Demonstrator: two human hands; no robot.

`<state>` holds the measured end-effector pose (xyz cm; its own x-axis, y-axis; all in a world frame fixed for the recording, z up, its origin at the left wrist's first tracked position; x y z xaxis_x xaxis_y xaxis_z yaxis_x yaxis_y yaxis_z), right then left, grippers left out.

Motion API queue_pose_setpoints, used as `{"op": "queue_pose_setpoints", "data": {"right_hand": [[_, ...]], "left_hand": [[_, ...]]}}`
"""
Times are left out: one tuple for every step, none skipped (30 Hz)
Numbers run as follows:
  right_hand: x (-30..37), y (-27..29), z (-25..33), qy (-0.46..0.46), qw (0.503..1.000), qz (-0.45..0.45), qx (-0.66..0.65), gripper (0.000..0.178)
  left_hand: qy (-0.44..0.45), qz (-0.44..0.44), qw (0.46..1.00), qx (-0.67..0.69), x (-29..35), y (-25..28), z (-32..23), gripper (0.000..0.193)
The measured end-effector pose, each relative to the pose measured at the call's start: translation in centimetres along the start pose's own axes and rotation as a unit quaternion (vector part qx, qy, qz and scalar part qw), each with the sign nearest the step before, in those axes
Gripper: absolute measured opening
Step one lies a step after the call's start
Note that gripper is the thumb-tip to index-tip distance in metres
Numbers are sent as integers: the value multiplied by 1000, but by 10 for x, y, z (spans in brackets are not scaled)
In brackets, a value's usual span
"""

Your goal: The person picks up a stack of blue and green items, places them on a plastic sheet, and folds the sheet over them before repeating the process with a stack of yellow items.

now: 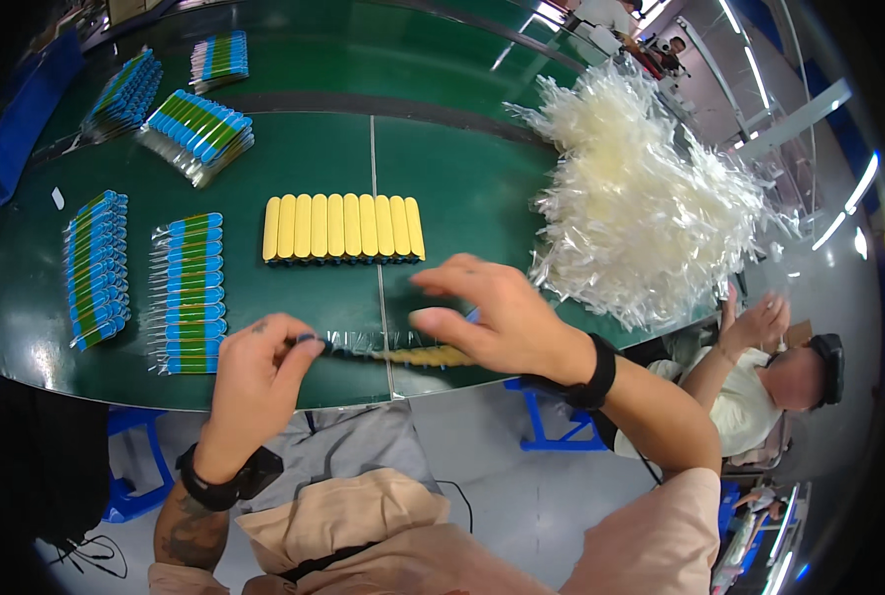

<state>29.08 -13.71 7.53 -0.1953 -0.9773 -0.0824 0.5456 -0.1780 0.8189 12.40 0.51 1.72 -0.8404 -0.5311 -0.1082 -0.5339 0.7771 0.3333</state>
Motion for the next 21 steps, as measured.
{"op": "queue_pose_setpoints", "data": {"right_hand": [[-12, -9, 12, -25, 998, 21, -57, 44], [-24, -22, 24, -28, 995, 81, -45, 43], [-36, -35, 32, -29, 989, 141, -32, 41], [-46, -39, 37, -31, 990, 137, -30, 41], [-53, -49, 41, -22, 984, 178, -12, 36], [-57, -58, 45, -12, 976, 219, 7, 30], [-64, -63, 47, -8, 976, 218, 9, 30], [-70, -70, 46, -6, 974, 226, 13, 27], [-74, -75, 44, -4, 972, 233, 18, 24], [-78, -76, 45, 21, 977, 214, 10, 24], [-79, -76, 43, 24, 976, 214, 12, 24], [-80, -75, 40, 15, 975, 222, -6, 23], [-79, -76, 38, 4, 973, 231, -24, 23], [-79, -76, 39, 4, 973, 231, -29, 23], [-80, -75, 40, 5, 973, 231, -29, 23], [-80, -75, 42, 1, 971, 239, -30, 23], [-80, -75, 42, -4, 968, 248, -32, 23], [-79, -76, 42, -4, 968, 248, -32, 23], [-77, -78, 41, -8, 967, 250, -47, 24], [-76, -80, 40, -12, 966, 253, -62, 26], [-76, -78, 39, -13, 965, 253, -62, 26]], "left_hand": [[-3, 4, 1000, 0, -2, -2, 1, 8], [32, 0, 999, 13, -4, 0, 7, 8], [66, -6, 997, 26, -3, 1, 13, 9], [43, -25, 998, 25, -1, 3, 12, 11], [40, -23, 999, 25, 0, 2, 13, 11], [39, -29, 998, 41, 2, 3, 14, 10], [38, -40, 997, 56, 2, 5, 16, 10], [36, -44, 997, 54, 2, 6, 16, 10], [37, -36, 998, 40, 1, 5, 16, 11], [39, -28, 999, 26, 1, 4, 16, 12], [38, -31, 998, 26, 1, 5, 15, 12], [20, -38, 999, 20, 1, 5, 13, 13], [3, -44, 999, 14, 1, 6, 10, 13], [3, -45, 999, 14, 1, 7, 9, 13], [16, -41, 999, 17, 0, 8, 9, 14], [28, -36, 999, 20, 0, 8, 10, 14], [28, -35, 999, 20, 0, 9, 11, 14], [28, -26, 999, 20, 2, 8, 12, 14], [27, -18, 999, 20, 3, 7, 12, 13], [28, -18, 999, 20, 3, 7, 13, 13], [15, -14, 999, 33, 3, 6, 12, 13]]}}
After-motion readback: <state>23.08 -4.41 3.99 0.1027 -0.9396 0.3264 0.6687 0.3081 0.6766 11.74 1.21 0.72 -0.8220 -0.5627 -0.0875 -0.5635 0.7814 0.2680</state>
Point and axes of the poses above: each hand's wrist, its own x-axis away from the middle knuckle, its own y-axis out of the back of the hand, z = x × y, the point moved 7 cm from there along -x, towards the middle knuckle, and after that the axes turned 5 degrees about y, right-handed, at the moved point
